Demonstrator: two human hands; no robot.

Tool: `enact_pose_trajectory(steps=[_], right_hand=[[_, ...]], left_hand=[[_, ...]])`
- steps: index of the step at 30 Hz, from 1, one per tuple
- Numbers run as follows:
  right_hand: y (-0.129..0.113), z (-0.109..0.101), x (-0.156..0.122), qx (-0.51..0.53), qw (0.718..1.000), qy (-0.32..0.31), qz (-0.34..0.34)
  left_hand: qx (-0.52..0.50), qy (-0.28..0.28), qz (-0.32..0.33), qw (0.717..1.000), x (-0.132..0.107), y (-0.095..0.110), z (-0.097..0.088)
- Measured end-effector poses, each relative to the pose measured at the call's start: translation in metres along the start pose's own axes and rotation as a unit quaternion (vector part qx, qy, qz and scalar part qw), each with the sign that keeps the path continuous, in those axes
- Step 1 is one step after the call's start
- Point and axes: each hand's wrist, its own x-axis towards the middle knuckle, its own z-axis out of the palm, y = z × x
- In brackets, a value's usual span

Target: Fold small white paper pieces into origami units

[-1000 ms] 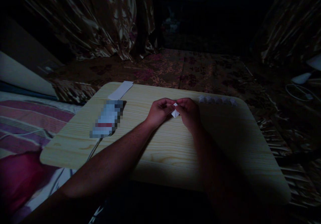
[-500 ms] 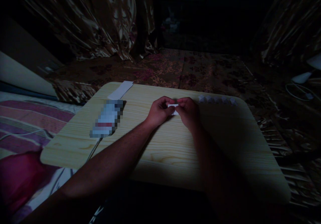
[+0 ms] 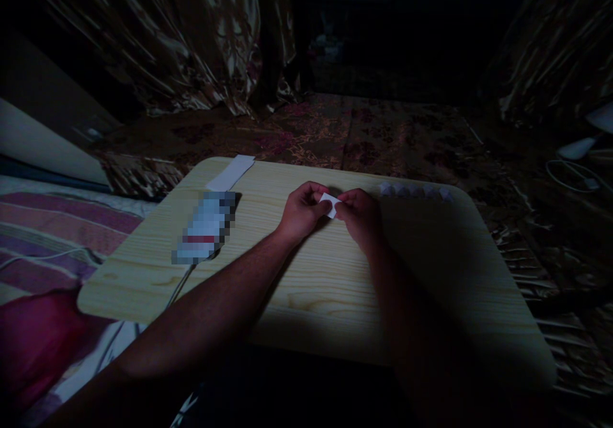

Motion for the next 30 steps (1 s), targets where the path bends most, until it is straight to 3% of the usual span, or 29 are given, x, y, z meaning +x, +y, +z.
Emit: enact_pose_trajectory(steps=[9,19,30], right_hand=[[0.0017,-0.0004,0.0003,-0.002,1.0,-0.006,0.019],[-0.0039,-0.0043,-0.0027,-0.097,0.995,-0.012,0.023],[-0.0021,-0.0042,-0.001,-0.024,0.999,0.036,-0.003]], left_hand=[[0.007,-0.021,0.026,0.999,0.0006,-0.0023,-0.0007],[-0.004,-0.048,0.013,0.999,0.0002,-0.0045,-0.0012],[0.051,-0.065,-0.052,0.995,0.0002,-0.0016,-0.0037]])
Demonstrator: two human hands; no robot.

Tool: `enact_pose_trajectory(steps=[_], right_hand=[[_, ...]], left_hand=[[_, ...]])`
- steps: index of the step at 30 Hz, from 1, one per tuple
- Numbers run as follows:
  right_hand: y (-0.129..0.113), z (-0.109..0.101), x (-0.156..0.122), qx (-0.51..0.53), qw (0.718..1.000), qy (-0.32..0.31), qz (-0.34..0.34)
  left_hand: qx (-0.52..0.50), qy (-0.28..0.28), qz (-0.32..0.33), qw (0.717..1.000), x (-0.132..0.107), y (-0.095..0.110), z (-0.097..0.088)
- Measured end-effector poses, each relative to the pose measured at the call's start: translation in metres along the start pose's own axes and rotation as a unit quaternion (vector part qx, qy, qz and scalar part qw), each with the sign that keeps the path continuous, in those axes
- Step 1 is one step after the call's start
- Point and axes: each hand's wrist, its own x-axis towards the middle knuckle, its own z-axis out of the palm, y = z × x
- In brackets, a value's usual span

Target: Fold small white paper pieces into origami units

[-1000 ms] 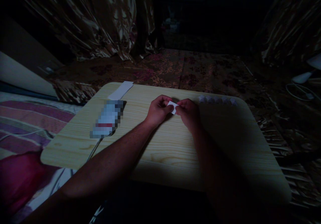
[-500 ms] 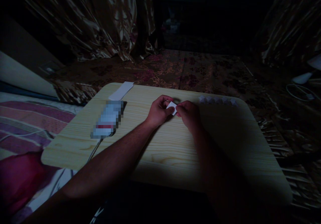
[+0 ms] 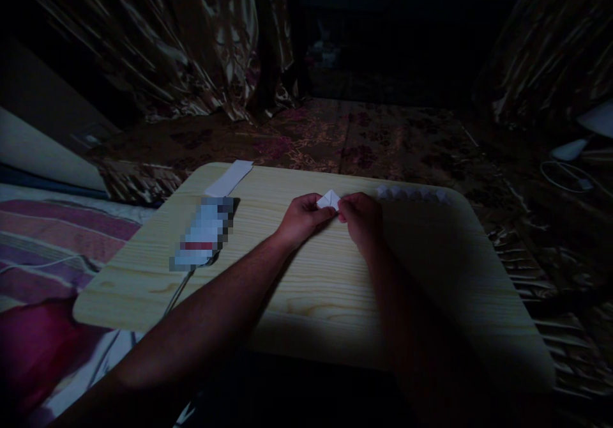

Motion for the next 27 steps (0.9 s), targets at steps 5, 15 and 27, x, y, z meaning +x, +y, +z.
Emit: enact_pose_trajectory(steps=[5,15,27], right_hand=[[0.002,0.004,0.0,0.021,0.999,-0.024,-0.022],[0.005,0.002,0.0,-0.075,0.988,0.02,-0.132],[0.011,0.005,0.001,-0.066,0.987,-0.006,-0.148]], left_hand=[[-0.009,0.014,-0.006,1.0,0.0,0.001,-0.001],[-0.034,0.065,-0.007,0.997,-0.002,0.004,0.0],[-0.04,0.047,-0.011,0.998,-0.004,0.008,0.0]])
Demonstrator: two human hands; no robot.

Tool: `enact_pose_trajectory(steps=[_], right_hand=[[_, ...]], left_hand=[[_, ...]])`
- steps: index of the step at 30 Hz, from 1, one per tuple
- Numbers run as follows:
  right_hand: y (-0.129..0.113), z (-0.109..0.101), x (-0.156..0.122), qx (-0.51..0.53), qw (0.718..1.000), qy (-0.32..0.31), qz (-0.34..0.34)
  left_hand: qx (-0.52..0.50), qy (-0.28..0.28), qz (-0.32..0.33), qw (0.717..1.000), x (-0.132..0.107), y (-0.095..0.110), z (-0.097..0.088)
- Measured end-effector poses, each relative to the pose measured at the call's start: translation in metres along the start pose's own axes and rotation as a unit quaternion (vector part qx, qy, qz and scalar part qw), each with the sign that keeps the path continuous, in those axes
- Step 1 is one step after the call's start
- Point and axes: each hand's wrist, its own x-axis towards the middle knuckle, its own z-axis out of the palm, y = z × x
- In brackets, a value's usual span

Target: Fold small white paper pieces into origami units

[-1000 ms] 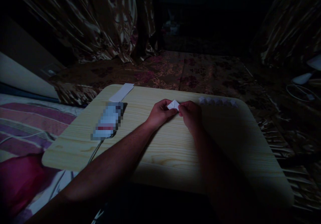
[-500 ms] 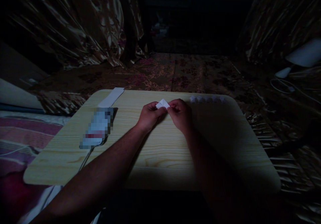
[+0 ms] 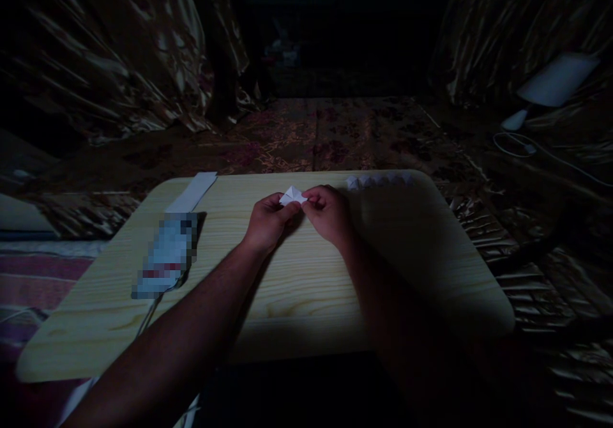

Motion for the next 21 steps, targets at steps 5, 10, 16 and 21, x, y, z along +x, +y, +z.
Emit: enact_pose_trajectory(steps=[5,10,16,21], right_hand=[[-0.0045,0.0004,0.0,0.022,0.999,-0.015,0.028],[-0.0073,0.0024,-0.0013,0.018,0.999,-0.007,0.039],[-0.0081,0.0031,-0.0043,-0.006,1.0,0.011,0.017],[-0.0051,0.0034,-0.0045,-0.031,0.999,0.019,-0.018]], left_hand=[[0.009,0.002,0.002,1.0,-0.0001,0.0005,-0.0002],[0.026,0.006,-0.003,1.0,-0.001,0.0003,0.0011],[0.047,0.015,0.004,0.999,-0.003,0.0017,0.0016],[0.046,0.023,0.002,0.999,-0.003,0.0015,0.0022]])
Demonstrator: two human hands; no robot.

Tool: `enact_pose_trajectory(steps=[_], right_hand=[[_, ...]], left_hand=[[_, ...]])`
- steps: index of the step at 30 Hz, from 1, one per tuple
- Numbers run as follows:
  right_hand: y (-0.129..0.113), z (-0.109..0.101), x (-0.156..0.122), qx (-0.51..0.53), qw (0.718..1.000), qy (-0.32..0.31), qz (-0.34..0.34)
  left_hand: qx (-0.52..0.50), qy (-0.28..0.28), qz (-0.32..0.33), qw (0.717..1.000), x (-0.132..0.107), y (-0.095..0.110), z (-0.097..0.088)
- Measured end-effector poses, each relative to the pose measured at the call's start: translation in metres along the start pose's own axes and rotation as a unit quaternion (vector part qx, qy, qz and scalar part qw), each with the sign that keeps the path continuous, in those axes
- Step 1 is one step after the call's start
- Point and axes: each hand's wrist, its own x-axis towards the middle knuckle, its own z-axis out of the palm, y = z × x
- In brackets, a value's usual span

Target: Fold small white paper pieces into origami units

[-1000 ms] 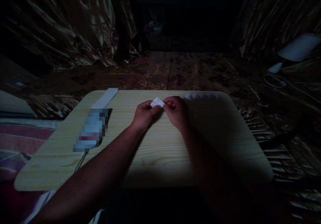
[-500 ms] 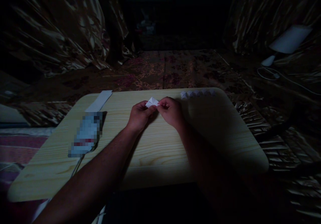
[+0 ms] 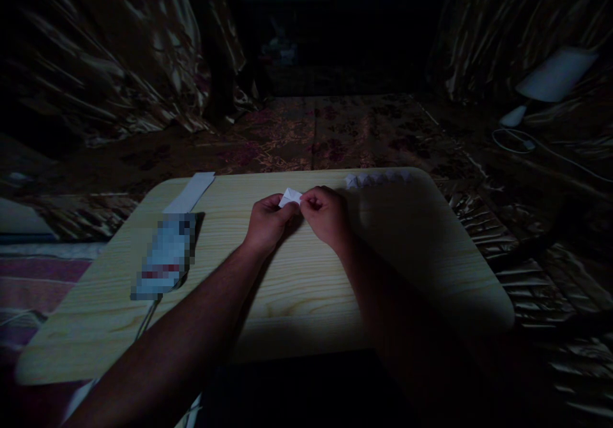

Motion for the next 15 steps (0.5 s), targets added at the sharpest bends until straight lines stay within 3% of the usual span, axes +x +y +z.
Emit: enact_pose_trajectory(steps=[11,15], right_hand=[[-0.0083,-0.0055,0.0001,-0.01,0.996,-0.008,-0.088],[-0.0089,-0.0071,-0.0002,-0.018,0.995,-0.018,-0.092]], left_hand=[[-0.089,-0.037,-0.007,0.995,0.002,-0.0034,-0.0001],[-0.107,-0.054,-0.011,0.993,0.0028,-0.0036,-0.0011]])
